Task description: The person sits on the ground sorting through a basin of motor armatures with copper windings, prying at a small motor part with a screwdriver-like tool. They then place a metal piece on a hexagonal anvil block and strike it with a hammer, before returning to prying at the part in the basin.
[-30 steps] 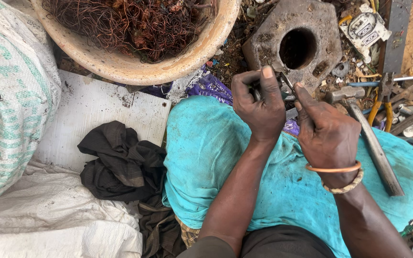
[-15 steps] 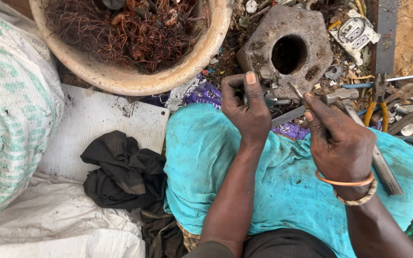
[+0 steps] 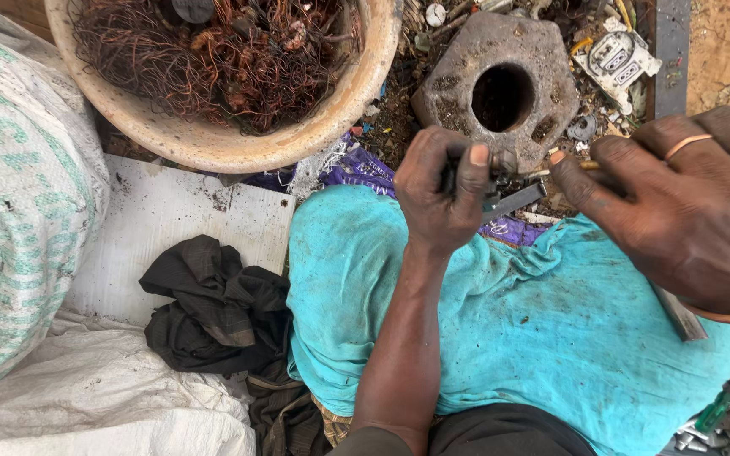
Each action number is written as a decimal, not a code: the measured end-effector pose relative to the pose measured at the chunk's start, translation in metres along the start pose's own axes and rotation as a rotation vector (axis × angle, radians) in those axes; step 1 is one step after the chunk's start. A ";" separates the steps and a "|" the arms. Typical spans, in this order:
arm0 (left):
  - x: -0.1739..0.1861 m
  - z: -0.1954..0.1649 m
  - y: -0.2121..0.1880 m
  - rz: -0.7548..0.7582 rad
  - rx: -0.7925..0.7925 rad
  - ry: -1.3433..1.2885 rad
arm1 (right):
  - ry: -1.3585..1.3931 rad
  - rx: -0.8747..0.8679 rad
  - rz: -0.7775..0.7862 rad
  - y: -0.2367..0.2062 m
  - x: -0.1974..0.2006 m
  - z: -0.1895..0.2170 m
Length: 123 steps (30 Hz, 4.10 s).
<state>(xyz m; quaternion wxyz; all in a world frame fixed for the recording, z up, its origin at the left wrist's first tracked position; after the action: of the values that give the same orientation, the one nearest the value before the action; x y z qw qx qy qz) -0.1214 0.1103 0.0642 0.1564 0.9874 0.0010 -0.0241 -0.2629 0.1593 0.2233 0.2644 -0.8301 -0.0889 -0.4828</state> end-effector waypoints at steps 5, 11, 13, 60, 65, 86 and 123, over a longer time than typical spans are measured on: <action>0.002 -0.004 0.002 0.026 0.007 0.015 | -0.063 0.080 0.017 0.009 0.009 0.001; 0.001 -0.002 0.000 0.003 0.030 0.047 | -0.086 0.080 -0.033 0.014 0.005 0.004; 0.000 -0.001 -0.001 -0.025 0.056 0.059 | -0.070 0.065 -0.063 0.015 0.005 0.008; -0.008 0.029 -0.004 0.024 0.398 -0.453 | 1.278 -0.662 -0.292 0.037 -0.069 -0.004; -0.008 0.030 -0.001 -0.106 0.545 -0.533 | 1.203 -0.790 0.005 0.016 -0.081 0.026; 0.001 0.021 0.001 -0.195 0.237 0.201 | 1.282 -0.581 -0.316 0.013 -0.063 0.036; 0.014 0.068 0.002 -0.324 0.944 -1.042 | 0.804 -0.497 -0.339 0.116 -0.012 -0.002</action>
<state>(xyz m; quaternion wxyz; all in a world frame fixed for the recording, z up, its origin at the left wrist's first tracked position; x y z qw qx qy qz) -0.1103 0.0878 -0.0003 -0.3122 0.7973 0.0623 -0.5129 -0.2240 0.0617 0.1726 -0.0102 -0.5901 0.0041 -0.8073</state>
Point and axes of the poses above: each hand's wrist, its own y-axis towards the middle knuckle, its own x-axis out of the back of the hand, z = x × y, the point moved 3 cm from there along y, towards the middle knuckle, and after that the axes turned 8 degrees about y, right-handed, at the moved point
